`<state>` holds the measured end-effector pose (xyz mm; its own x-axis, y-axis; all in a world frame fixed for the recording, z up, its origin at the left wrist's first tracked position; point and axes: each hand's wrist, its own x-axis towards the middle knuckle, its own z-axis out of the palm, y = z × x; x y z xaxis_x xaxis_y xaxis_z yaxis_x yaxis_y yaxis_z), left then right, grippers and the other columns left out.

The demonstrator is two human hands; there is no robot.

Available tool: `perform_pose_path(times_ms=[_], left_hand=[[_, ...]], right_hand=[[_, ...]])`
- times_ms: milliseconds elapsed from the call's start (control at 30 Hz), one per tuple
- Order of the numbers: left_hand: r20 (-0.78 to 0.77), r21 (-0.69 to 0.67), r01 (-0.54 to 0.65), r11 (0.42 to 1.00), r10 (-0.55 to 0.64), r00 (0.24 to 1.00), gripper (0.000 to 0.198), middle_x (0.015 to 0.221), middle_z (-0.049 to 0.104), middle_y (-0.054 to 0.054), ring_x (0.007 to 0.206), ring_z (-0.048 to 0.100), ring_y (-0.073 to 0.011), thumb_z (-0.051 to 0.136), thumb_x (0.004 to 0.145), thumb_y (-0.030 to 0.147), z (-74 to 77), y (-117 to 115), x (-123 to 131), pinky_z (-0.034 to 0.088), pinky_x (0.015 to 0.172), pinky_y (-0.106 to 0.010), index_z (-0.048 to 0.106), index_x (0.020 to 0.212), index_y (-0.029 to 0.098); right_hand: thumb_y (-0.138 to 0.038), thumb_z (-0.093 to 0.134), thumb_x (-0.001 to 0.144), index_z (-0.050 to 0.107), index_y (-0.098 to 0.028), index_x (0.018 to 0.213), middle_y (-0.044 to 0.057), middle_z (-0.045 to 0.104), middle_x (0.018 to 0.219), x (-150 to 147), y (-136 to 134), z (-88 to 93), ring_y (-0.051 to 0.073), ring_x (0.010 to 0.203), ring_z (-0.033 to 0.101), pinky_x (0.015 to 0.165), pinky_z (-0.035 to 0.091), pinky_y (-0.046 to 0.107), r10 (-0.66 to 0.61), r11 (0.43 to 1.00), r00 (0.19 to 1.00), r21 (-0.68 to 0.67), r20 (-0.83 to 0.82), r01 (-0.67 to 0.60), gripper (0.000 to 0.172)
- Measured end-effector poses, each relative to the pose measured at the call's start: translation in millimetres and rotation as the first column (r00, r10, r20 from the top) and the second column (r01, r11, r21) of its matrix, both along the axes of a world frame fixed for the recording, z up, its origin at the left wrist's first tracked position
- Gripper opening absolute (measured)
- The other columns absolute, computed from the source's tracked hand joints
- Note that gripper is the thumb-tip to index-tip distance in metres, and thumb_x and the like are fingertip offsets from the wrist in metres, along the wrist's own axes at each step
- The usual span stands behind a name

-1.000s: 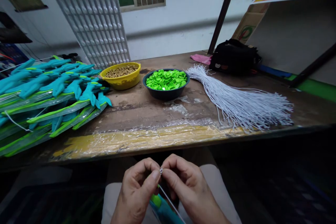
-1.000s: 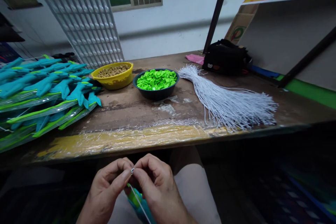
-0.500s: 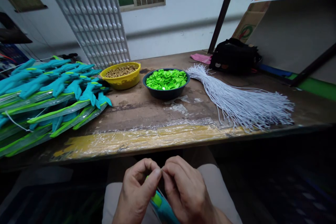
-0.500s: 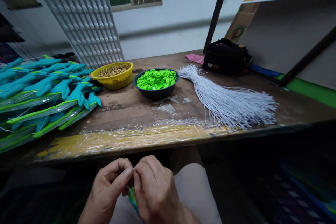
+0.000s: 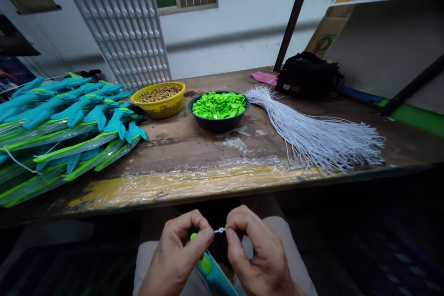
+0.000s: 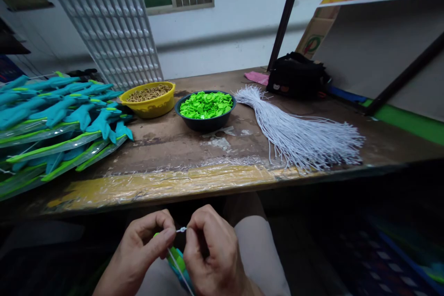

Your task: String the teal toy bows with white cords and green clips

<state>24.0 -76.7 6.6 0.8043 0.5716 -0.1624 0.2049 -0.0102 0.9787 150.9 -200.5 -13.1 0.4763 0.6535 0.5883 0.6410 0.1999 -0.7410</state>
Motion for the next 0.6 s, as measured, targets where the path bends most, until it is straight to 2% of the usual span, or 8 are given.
perform_pose_path(times_ms=[100,200,367,500,600], left_hand=[[-0.023,0.003,-0.019,1.000,0.019,1.000,0.035,0.063,0.043,0.004,0.061,0.037,-0.0130,0.064,0.087,0.045,3.2,-3.2,1.4,0.032,0.057,-0.026,0.055,0.067,0.018],[-0.015,0.007,-0.040,0.999,0.040,0.999,0.033,0.063,0.044,0.003,0.061,0.038,-0.0127,0.066,0.086,0.043,6.0,-5.5,2.3,0.033,0.058,-0.025,0.058,0.065,0.018],[0.007,-0.024,-0.015,1.000,0.015,1.000,0.025,0.075,0.062,-0.002,0.065,0.049,-0.0143,0.072,0.080,0.043,3.6,-5.7,4.1,0.037,0.057,-0.024,0.076,0.084,0.018],[-0.063,0.057,-0.012,0.998,0.015,0.998,0.020,0.070,0.065,-0.002,0.060,0.047,-0.0135,0.069,0.082,0.037,-2.7,-3.0,5.5,0.038,0.056,-0.024,0.074,0.075,0.019],[-0.016,0.061,0.016,0.998,-0.015,1.000,0.025,0.060,0.059,0.000,0.058,0.047,-0.0144,0.071,0.079,0.041,-4.9,-1.6,5.6,0.041,0.059,-0.024,0.068,0.066,0.020]], right_hand=[[-0.008,0.047,0.094,0.048,-0.021,0.085,-0.001,0.051,0.076,1.9,-4.6,-0.2,0.011,0.065,0.053,0.060,0.044,0.022,-0.003,1.000,0.999,-0.028,-0.047,0.001,0.016],[-0.008,0.047,0.094,0.048,-0.021,0.085,-0.001,0.051,0.076,1.9,-6.2,0.6,0.012,0.066,0.054,0.061,0.044,0.023,-0.011,1.000,1.000,-0.028,-0.026,0.010,0.015],[-0.006,0.045,0.094,0.049,-0.021,0.085,-0.001,0.052,0.074,0.6,-0.1,1.4,0.012,0.064,0.053,0.057,0.043,0.022,0.039,0.999,0.998,-0.013,0.059,-0.038,0.018],[-0.004,0.043,0.091,0.046,-0.021,0.086,0.000,0.052,0.071,7.0,8.5,-1.9,0.013,0.062,0.053,0.053,0.040,0.023,0.052,0.997,0.964,0.037,0.259,-0.064,0.017],[-0.001,0.042,0.083,0.044,-0.022,0.084,-0.001,0.048,0.064,14.1,15.6,-3.9,0.013,0.055,0.050,0.046,0.033,0.025,-0.037,0.994,0.883,0.110,0.468,-0.017,0.020]])
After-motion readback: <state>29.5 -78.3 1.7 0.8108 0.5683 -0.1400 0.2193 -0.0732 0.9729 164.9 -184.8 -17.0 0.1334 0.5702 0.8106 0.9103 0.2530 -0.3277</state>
